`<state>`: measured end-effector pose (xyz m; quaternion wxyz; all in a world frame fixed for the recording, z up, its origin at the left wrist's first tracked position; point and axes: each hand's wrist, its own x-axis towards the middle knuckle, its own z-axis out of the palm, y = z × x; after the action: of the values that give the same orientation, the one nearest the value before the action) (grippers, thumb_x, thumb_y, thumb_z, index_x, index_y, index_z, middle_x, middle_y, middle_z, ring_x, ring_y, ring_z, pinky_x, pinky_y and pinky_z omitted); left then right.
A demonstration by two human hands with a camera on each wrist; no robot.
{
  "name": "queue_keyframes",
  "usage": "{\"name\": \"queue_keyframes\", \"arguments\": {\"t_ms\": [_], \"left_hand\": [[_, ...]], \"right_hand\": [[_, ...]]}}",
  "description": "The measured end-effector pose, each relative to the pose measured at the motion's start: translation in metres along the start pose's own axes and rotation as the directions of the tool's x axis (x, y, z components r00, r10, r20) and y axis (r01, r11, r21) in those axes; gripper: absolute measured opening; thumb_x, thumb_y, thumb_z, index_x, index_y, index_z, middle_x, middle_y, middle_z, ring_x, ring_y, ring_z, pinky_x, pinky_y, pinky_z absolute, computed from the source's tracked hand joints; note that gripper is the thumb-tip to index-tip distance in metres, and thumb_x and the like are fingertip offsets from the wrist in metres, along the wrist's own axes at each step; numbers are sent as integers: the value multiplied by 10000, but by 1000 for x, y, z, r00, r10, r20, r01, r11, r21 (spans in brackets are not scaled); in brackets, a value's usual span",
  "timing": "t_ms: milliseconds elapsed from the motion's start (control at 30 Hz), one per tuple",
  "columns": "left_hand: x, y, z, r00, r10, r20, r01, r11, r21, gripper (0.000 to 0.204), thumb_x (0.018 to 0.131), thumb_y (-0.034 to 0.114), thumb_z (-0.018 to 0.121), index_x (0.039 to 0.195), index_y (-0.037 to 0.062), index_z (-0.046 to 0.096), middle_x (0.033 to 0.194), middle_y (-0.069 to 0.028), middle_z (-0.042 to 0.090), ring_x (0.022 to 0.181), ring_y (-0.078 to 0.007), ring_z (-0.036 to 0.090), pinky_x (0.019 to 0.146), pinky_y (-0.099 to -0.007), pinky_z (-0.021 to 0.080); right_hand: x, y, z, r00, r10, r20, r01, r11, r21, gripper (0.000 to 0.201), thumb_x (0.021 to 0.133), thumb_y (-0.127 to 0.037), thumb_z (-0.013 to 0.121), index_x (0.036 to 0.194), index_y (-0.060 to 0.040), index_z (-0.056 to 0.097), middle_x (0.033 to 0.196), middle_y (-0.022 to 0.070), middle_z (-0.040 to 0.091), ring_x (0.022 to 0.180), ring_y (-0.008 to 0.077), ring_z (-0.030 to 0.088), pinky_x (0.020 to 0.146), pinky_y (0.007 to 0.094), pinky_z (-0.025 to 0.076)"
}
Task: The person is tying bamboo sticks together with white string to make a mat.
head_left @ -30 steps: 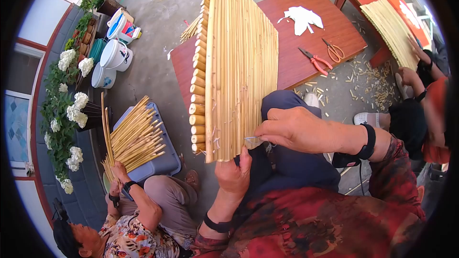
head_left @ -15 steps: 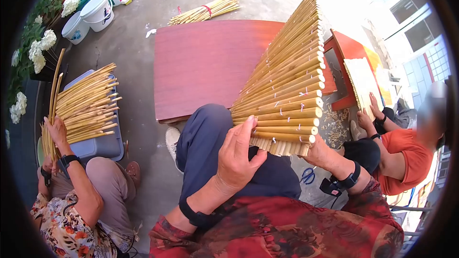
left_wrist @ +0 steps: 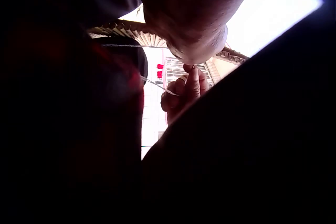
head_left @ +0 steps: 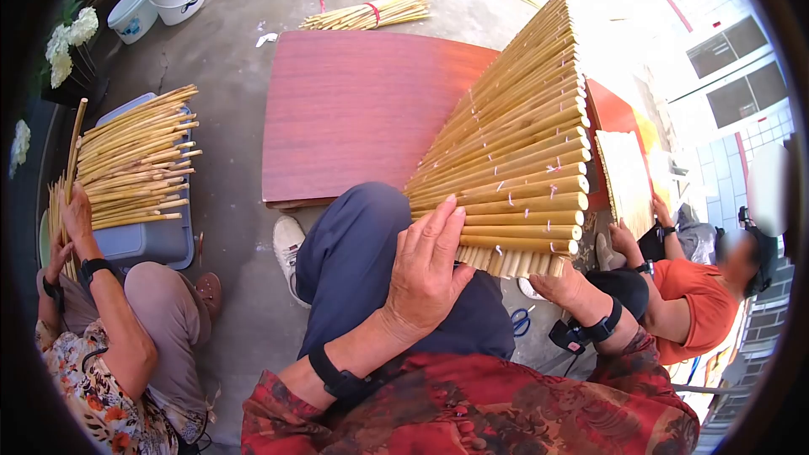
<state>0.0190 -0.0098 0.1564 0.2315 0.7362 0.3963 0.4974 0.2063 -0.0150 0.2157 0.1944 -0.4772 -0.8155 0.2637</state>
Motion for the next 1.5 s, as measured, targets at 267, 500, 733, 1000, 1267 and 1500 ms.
{"name": "queue_keyframes", "arguments": {"t_ms": [267,500,733,1000,1267,1500], "left_hand": [[1,0,1,998,57,24,-58,995,79,683,527,-23,645,1154,-81,380,1140,-217,462,1007,-330,480,827,-377,388],[-2,2,2,998,21,58,-27,994,110,716,518,-29,655,1169,-87,361,1173,-230,438,1067,-330,458,841,-378,377],[-1,2,0,999,-1,45,-3,997,83,616,576,-95,517,1171,-86,360,1162,-232,452,1056,-344,470,845,-384,380],[0,2,0,999,-7,39,4,996,91,606,568,-110,479,1164,-82,371,1153,-227,460,1050,-340,475,838,-379,381],[-1,1,0,999,-19,39,16,997,76,598,580,-112,453,1171,-76,370,1156,-226,461,1057,-335,473,850,-378,372],[0,0,-4,998,-31,47,28,998,53,621,571,-126,456,1182,-72,362,1169,-221,453,1060,-332,473,855,-375,369]], "right_hand": [[-2,5,-4,992,-126,22,126,992,-5,273,732,-12,573,997,-76,557,960,123,578,823,315,570,683,321,469],[-7,4,-2,998,54,30,-56,996,75,234,771,-48,558,1004,-76,559,865,113,600,734,310,582,634,316,470],[-5,6,3,994,98,-53,-89,983,159,218,816,-93,535,1031,-59,551,785,107,597,647,178,597,562,272,471],[-7,16,7,973,222,68,-230,877,421,235,819,-68,517,1052,-60,544,756,97,582,585,201,564,530,272,457],[5,5,6,987,-142,-70,148,986,75,277,778,-28,548,1051,-62,528,798,132,585,656,290,583,543,307,469],[7,8,12,991,-121,-60,125,990,69,272,774,-23,544,1043,-59,530,812,132,585,693,298,589,555,315,472]]}}
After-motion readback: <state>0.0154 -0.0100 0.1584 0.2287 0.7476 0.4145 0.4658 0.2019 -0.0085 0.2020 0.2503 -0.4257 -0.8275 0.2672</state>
